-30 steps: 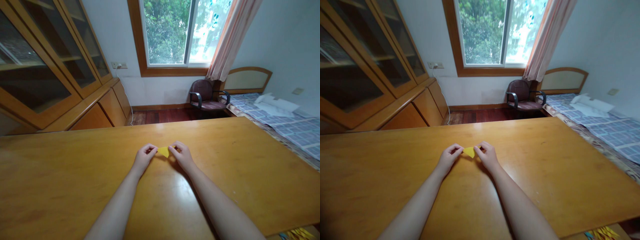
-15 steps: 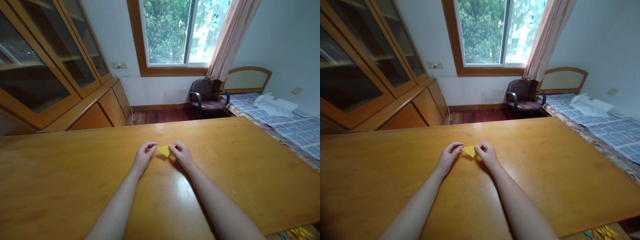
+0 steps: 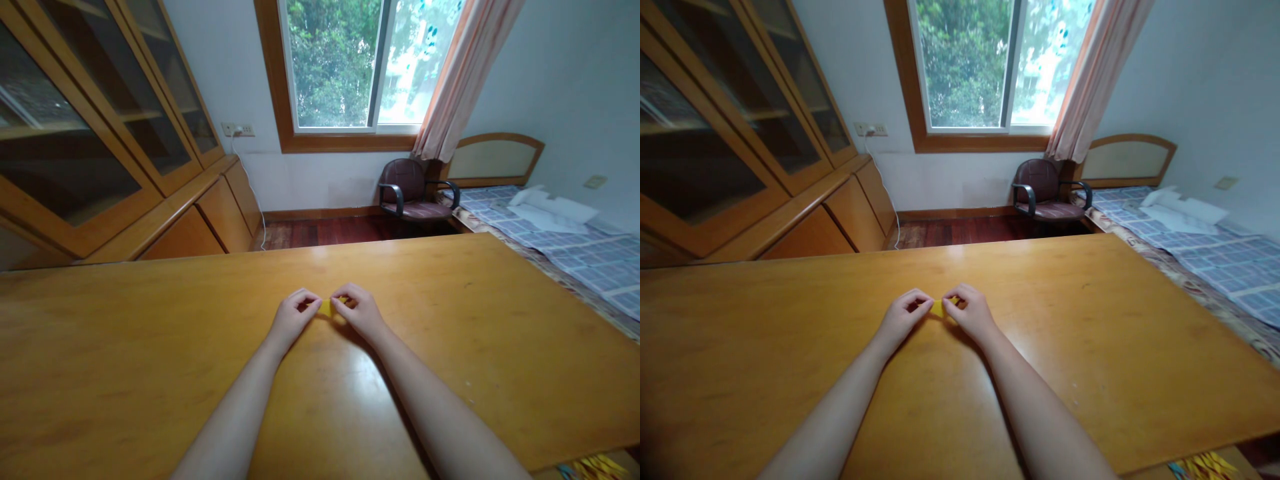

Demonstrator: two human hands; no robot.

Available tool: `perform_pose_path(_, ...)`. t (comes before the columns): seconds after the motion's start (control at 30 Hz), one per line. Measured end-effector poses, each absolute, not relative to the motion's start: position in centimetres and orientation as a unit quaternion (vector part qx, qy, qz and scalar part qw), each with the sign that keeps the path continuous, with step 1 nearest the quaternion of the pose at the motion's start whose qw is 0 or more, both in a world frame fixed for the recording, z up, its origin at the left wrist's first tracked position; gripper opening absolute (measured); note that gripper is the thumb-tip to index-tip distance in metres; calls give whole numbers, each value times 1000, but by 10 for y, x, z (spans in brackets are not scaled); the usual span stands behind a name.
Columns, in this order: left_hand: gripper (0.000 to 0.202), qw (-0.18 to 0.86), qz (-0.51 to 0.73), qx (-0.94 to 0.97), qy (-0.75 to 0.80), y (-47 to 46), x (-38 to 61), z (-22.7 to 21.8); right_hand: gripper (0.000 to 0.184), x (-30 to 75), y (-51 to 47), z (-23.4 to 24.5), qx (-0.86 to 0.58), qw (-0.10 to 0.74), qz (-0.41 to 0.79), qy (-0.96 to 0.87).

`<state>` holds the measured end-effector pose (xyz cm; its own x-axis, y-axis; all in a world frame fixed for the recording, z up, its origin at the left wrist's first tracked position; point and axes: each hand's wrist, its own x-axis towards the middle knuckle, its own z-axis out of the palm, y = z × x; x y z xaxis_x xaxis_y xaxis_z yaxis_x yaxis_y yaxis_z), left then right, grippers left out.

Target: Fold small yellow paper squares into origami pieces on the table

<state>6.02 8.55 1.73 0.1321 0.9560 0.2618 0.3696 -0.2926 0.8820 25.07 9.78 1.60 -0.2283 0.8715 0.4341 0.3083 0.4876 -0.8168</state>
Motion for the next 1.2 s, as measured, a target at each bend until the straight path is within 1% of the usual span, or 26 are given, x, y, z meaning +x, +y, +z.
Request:
perform_pose_path(0.2,17,326,425,689,489,84,60,19,8,248,96,13,-396,458,293,-740)
perform_pose_path(0.5,21,332,449,653,511,87,58,16,9,250,98,14,-431,478,280,-712)
perform_pose_path(0.7,24,341,476,611,533,91,54,10,16,256,104,12,-493,529,328,-608)
perform_pose_path(0.83,26,365,491,581,537,93,53,9,21,260,107,6,-502,559,358,-554)
perform_pose_path(0.93,26,369,497,573,537,93,53,9,24,259,107,5,-478,556,365,-574)
perform_pose_path(1.1,26,377,492,573,537,92,54,12,18,254,103,11,-439,512,348,-651)
perform_pose_path(1.2,26,391,484,571,536,91,55,14,20,254,102,14,-441,500,338,-665)
